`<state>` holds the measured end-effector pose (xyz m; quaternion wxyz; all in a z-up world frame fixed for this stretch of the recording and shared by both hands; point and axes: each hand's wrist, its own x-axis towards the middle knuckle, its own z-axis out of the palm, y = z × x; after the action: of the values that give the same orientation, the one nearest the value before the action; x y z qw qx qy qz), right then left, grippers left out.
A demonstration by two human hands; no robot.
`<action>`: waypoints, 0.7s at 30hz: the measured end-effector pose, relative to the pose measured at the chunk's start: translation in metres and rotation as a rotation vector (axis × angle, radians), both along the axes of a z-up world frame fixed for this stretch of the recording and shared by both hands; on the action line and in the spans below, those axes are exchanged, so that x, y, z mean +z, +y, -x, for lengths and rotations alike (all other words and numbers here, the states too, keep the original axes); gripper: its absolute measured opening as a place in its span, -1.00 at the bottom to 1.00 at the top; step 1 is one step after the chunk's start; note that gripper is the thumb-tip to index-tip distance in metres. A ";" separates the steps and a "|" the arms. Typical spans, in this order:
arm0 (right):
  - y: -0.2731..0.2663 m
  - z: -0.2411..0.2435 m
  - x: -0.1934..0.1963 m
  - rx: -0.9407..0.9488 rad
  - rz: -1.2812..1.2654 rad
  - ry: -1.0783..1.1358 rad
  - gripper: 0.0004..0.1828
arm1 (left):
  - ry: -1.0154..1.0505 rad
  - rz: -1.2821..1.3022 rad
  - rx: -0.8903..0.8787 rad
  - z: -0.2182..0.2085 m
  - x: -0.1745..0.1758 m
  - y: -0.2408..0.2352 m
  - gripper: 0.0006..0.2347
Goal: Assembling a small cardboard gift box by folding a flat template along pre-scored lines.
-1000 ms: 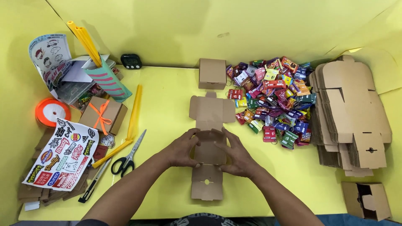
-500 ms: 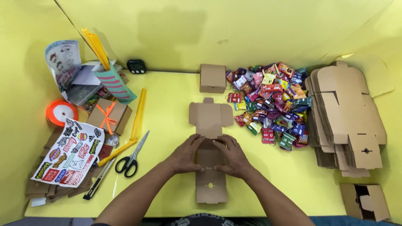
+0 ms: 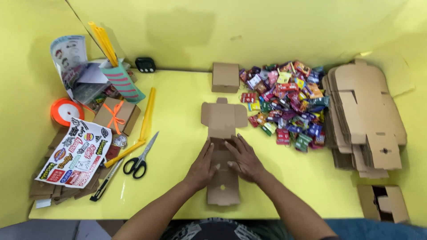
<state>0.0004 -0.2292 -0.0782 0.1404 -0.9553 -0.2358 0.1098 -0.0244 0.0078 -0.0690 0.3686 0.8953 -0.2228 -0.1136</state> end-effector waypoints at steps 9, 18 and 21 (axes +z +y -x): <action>0.008 0.028 -0.039 -0.236 -0.190 -0.531 -0.14 | -0.272 0.000 0.206 0.015 -0.059 -0.018 -0.39; 0.009 0.078 -0.052 -0.251 -0.560 -0.465 -0.52 | -0.290 0.224 0.338 0.014 -0.114 -0.012 -0.46; 0.008 0.085 -0.055 -0.242 -0.487 -0.483 -0.49 | -0.401 0.142 0.289 0.024 -0.095 -0.009 -0.58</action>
<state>-0.0851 -0.2217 -0.1331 0.3162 -0.9132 -0.1668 -0.1957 -0.0483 -0.0012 -0.1644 0.3915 0.8943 -0.1686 0.1362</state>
